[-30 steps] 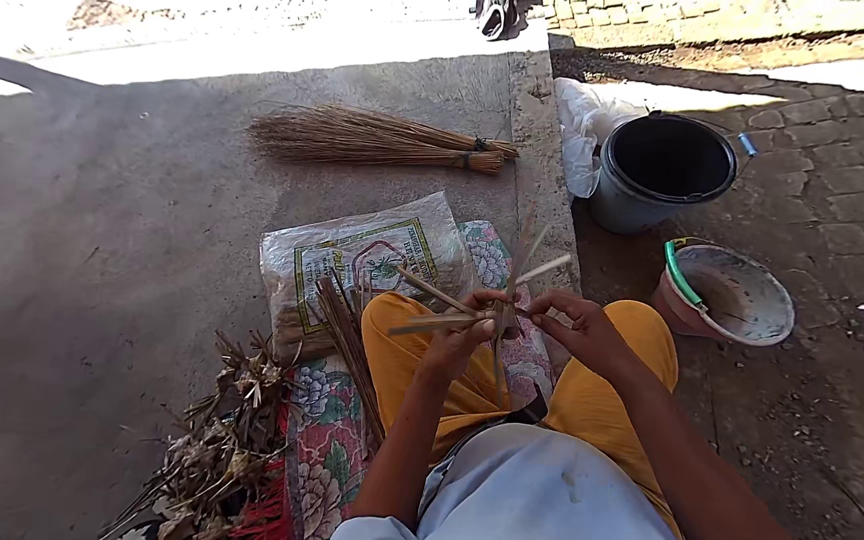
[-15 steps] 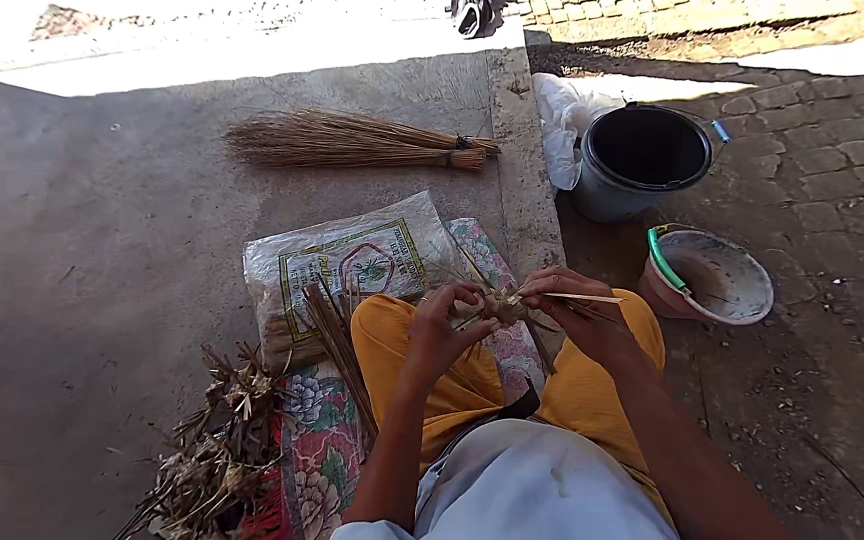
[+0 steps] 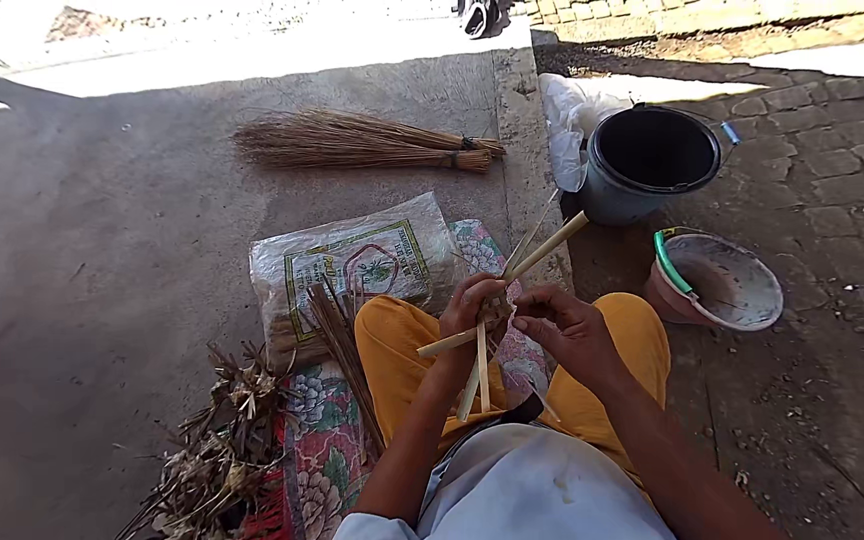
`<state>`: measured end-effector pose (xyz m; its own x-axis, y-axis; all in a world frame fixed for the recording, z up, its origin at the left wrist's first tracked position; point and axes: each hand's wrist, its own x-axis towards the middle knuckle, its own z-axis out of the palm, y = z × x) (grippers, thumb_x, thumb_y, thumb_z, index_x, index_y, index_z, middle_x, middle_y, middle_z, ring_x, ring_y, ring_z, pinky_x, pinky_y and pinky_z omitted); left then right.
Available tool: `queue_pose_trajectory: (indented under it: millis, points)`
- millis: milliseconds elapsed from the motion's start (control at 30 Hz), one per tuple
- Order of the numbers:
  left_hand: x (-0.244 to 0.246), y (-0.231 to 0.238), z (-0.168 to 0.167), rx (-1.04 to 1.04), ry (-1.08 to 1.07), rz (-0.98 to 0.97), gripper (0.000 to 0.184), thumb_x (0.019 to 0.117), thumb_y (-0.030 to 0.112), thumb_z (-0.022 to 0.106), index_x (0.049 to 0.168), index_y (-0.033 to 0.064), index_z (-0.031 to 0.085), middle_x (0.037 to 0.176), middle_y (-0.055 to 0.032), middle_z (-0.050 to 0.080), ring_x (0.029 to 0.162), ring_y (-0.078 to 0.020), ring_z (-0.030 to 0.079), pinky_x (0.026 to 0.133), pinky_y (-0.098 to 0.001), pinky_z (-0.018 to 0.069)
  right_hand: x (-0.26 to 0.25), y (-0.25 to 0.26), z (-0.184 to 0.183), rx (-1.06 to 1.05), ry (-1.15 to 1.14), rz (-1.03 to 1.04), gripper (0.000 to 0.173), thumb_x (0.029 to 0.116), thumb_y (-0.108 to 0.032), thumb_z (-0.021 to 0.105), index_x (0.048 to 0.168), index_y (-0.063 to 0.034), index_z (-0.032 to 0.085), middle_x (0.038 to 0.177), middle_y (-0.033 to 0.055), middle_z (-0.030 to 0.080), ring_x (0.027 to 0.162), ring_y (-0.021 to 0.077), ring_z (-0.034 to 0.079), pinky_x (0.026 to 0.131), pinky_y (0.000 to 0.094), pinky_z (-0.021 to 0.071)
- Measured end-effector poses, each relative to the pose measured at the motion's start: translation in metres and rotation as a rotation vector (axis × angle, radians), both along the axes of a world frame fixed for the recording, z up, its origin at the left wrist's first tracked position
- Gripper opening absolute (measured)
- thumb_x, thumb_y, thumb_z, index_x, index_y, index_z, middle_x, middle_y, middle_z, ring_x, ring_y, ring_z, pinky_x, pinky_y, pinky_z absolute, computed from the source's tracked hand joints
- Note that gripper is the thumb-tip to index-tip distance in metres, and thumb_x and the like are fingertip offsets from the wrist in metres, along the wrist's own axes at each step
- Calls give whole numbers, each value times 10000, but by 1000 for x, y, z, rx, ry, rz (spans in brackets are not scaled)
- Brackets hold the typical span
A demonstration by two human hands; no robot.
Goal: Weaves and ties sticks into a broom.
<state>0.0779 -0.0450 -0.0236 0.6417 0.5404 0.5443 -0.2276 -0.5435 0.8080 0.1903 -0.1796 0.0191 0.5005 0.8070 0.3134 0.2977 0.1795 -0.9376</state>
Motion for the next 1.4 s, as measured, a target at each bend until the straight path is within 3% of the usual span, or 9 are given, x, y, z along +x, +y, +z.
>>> queue_pose_trajectory:
  millis: [233,433,633,833,1033,1133,1233,1267,1400]
  points:
    - [0,-4,-5,12,-41,-45,309,844,11,733,1108,55,577,1199,-143,607,1082,-162,630,912,-276,543,-3,8,-1,-89,-37,28,192,980,-175,657,1062,-1,662,936,13,690,820,5,658,786,181,568]
    - [1,-1,-4,117,99,-9,195,855,9,704,1030,-10,619,1171,-224,654,1108,-278,657,917,-363,554,1,14,-6,-215,65,44,171,957,-137,645,1065,-5,655,885,12,681,738,30,652,706,198,568]
    - [3,0,-4,194,211,54,196,810,-28,695,994,7,642,1169,-191,670,1072,-294,678,854,-406,577,5,23,-6,-308,285,68,118,927,-57,647,1030,-1,637,828,22,674,687,74,657,683,228,575]
    - [-1,7,-11,243,238,21,85,888,6,650,961,47,665,1174,-139,678,1067,-278,678,857,-408,582,-1,23,-7,-312,681,76,126,921,66,596,1037,33,632,849,56,708,718,128,696,725,288,612]
    - [-2,2,-7,476,449,76,200,828,-73,674,969,61,719,1169,-140,698,1015,-360,694,773,-464,598,-18,31,-31,-339,568,-55,69,896,79,620,929,33,659,761,38,697,687,72,668,709,246,577]
    - [-3,4,-15,513,439,26,214,824,-67,678,975,81,712,1160,-123,696,989,-345,691,761,-452,596,-13,31,-33,-420,649,-34,106,934,61,592,872,7,657,707,25,674,636,73,646,666,245,565]
    - [-7,20,-30,217,246,-203,67,898,-25,626,941,24,646,1194,-163,662,1141,-291,640,952,-409,540,0,27,-25,-485,779,84,128,975,24,502,979,-15,623,778,33,665,681,113,653,701,287,580]
    - [-7,24,-33,90,164,-287,63,899,-17,633,953,9,613,1209,-179,631,1169,-262,614,991,-380,514,4,26,-21,-471,815,120,147,959,17,480,951,-31,618,759,29,661,670,120,656,706,299,588]
    - [-1,30,-22,-287,-106,-474,276,905,107,704,1108,87,519,1333,-76,568,1254,-130,554,1041,-314,474,20,27,-9,-287,876,216,172,984,-64,437,945,-79,604,786,18,682,705,134,674,758,342,601]
